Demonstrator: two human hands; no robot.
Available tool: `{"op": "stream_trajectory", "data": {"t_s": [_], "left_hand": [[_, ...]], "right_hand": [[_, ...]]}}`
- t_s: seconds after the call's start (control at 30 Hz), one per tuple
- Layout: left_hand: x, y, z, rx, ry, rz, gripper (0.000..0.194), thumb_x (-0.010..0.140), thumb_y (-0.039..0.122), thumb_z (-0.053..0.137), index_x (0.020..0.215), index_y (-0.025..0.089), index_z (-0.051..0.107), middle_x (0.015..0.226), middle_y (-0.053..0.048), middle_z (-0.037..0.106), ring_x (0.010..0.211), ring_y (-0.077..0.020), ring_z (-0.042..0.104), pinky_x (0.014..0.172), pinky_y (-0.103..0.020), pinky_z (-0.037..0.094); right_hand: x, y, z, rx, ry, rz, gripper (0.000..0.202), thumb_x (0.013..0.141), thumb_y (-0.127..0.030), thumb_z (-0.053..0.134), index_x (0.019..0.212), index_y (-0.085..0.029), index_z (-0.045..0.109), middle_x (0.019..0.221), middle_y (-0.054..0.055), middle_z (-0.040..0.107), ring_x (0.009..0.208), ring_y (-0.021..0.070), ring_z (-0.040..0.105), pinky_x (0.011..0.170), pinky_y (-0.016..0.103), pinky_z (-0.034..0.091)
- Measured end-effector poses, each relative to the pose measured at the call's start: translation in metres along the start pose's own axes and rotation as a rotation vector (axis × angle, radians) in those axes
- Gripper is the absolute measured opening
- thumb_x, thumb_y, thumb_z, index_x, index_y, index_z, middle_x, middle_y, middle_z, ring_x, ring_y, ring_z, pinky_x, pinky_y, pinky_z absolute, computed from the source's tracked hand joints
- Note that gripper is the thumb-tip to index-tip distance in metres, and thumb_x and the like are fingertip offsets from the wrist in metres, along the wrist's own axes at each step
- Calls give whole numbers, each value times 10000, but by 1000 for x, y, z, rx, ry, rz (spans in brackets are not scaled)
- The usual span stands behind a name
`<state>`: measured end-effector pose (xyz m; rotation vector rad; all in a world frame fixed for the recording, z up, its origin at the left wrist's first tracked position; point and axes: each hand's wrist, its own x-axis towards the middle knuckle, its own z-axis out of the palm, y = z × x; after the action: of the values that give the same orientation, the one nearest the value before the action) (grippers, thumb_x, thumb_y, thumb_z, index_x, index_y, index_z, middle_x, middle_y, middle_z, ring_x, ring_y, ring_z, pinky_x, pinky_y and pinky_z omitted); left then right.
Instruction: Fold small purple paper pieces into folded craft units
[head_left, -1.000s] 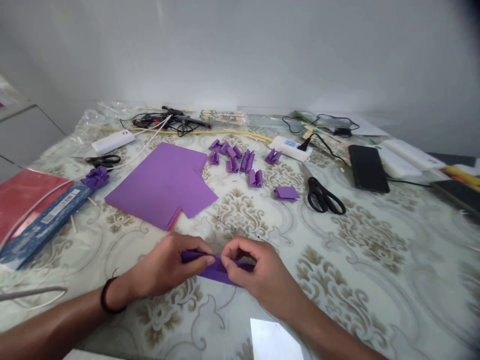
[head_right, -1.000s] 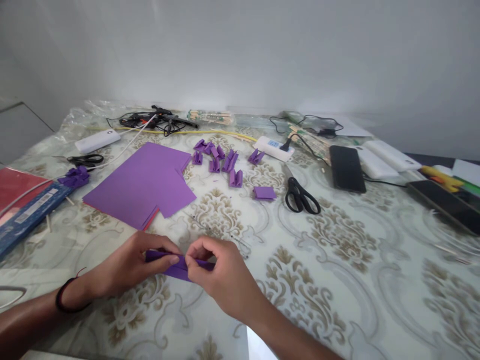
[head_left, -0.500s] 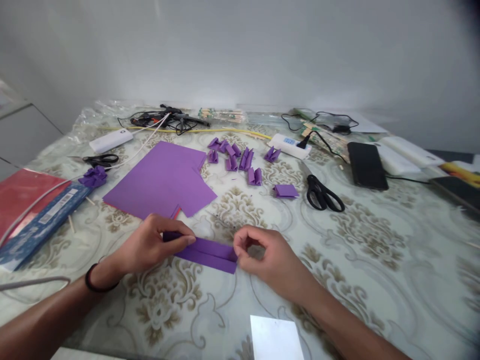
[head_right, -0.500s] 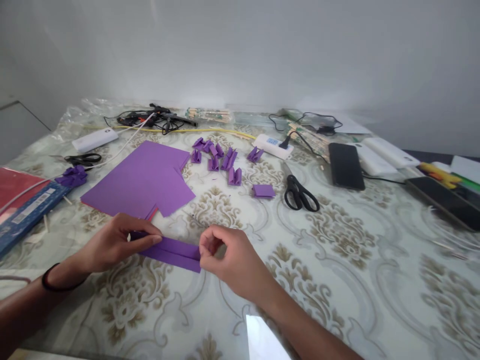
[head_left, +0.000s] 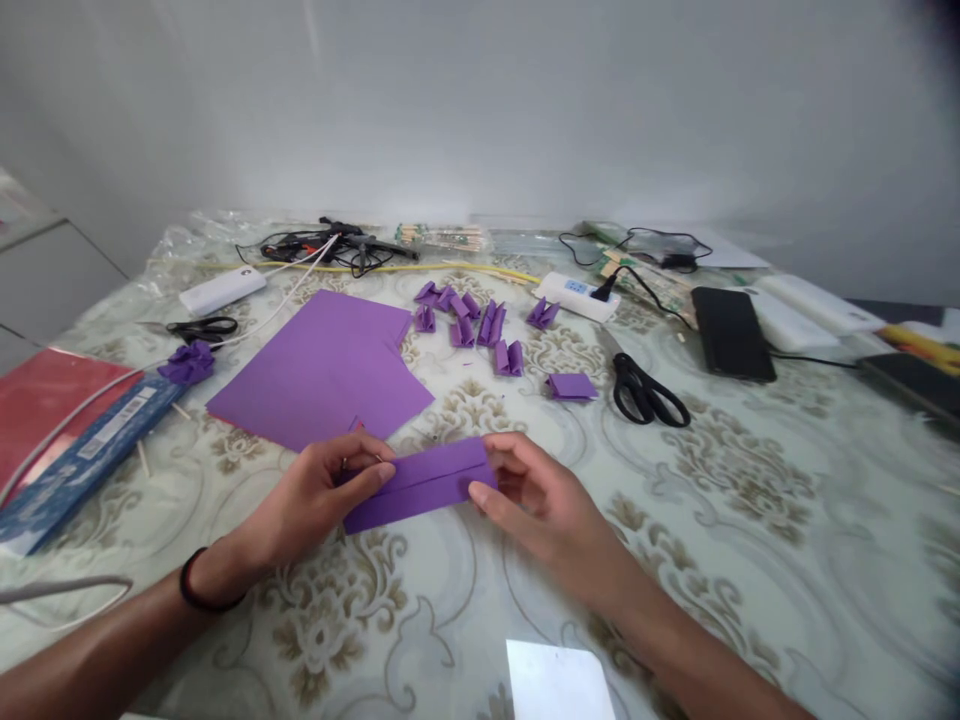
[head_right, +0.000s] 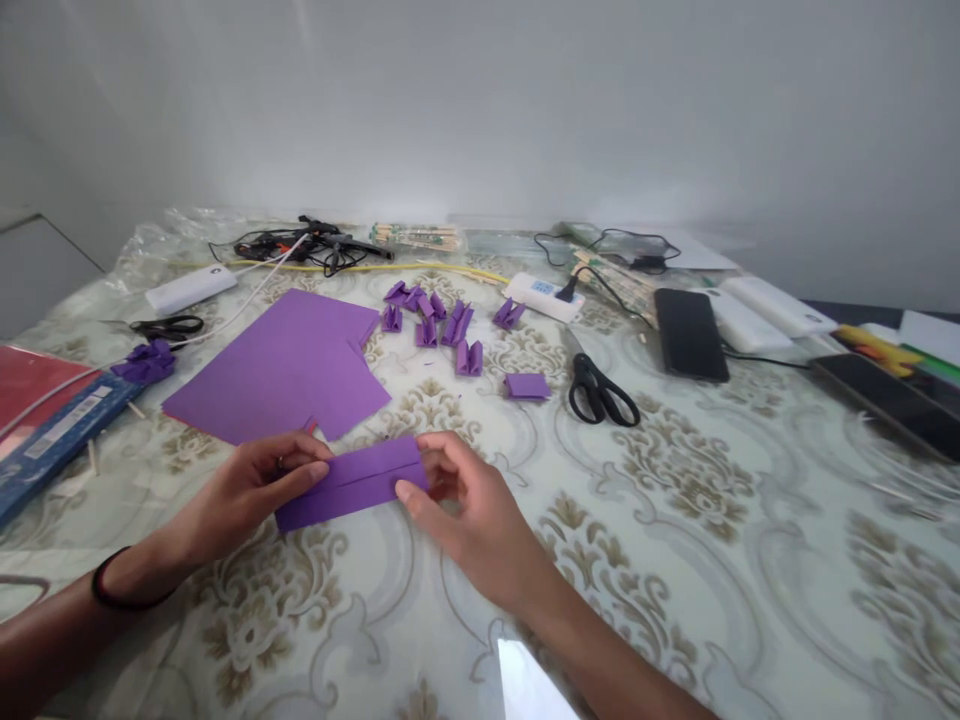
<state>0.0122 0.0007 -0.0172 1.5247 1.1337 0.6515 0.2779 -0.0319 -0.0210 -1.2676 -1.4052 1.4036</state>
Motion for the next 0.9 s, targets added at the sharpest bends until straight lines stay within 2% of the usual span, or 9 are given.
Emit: {"op": "stream_trajectory", "data": {"t_s": [0.1,0.23,0.3,0.37,0.47,0.53,0.63,0.8,0.9], "left_hand": [[-4,3,8,-129,-136,-77,237,969,419,717,966,191,651,691,49,565,592,-103,435,538,-213,306],[-8,9,13,-180,-272,-105,273,927,312,751,1140,210,614,702,68,529,598,-104,443,535,-204,320],[-9,9,15,-151,-246,-63,336,921,271,747,1224,221,610,708,75,499,625,-109,445,560,-206,342],[-10,7,17,-122,-151,-29,357,915,257,752,1243,227,615,696,84,452,639,-113,437,579,-209,354],[-11,3,22,-153,-47,-37,334,926,319,757,1216,231,617,696,75,510,633,-118,469,576,-213,370],[-11,2,24,-168,-73,-68,257,964,399,715,1134,220,644,740,37,616,636,-130,518,567,-222,383],[-12,5,25,-103,-115,-75,288,1015,460,618,937,190,680,768,0,654,646,-139,533,568,-237,383],[-12,12,21,-38,-183,-60,296,989,389,630,788,175,657,693,26,590,629,-126,495,591,-240,391],[-11,11,21,-37,-153,-65,277,980,366,643,784,171,669,696,22,618,640,-128,529,610,-241,413]], "right_hand": [[-1,4,5,46,-40,46,222,944,-360,696,1117,-243,622,901,6,681,831,191,648,764,322,507],[-3,5,9,57,-41,55,281,938,-344,707,1189,-258,616,842,-20,645,762,177,619,705,305,486],[-4,4,11,86,-41,64,367,939,-357,725,1268,-272,586,874,-15,663,777,181,641,714,308,506],[-4,4,14,145,-30,75,456,930,-376,750,1324,-280,541,891,-16,683,766,176,661,729,312,530],[-3,7,20,212,-28,82,395,914,-436,766,1204,-236,586,776,-37,670,669,159,654,716,309,539],[-3,9,24,167,-76,118,320,933,-503,731,954,-194,648,688,-13,669,648,166,651,681,305,518],[-5,10,27,102,-81,157,407,921,-556,729,771,-191,627,629,8,670,630,170,643,650,298,493],[-7,4,20,107,-41,109,469,919,-597,719,712,-213,548,598,-35,590,587,145,601,617,275,466],[-6,1,18,114,-77,93,443,941,-568,707,727,-211,556,619,-37,579,604,141,596,618,267,466]]}}
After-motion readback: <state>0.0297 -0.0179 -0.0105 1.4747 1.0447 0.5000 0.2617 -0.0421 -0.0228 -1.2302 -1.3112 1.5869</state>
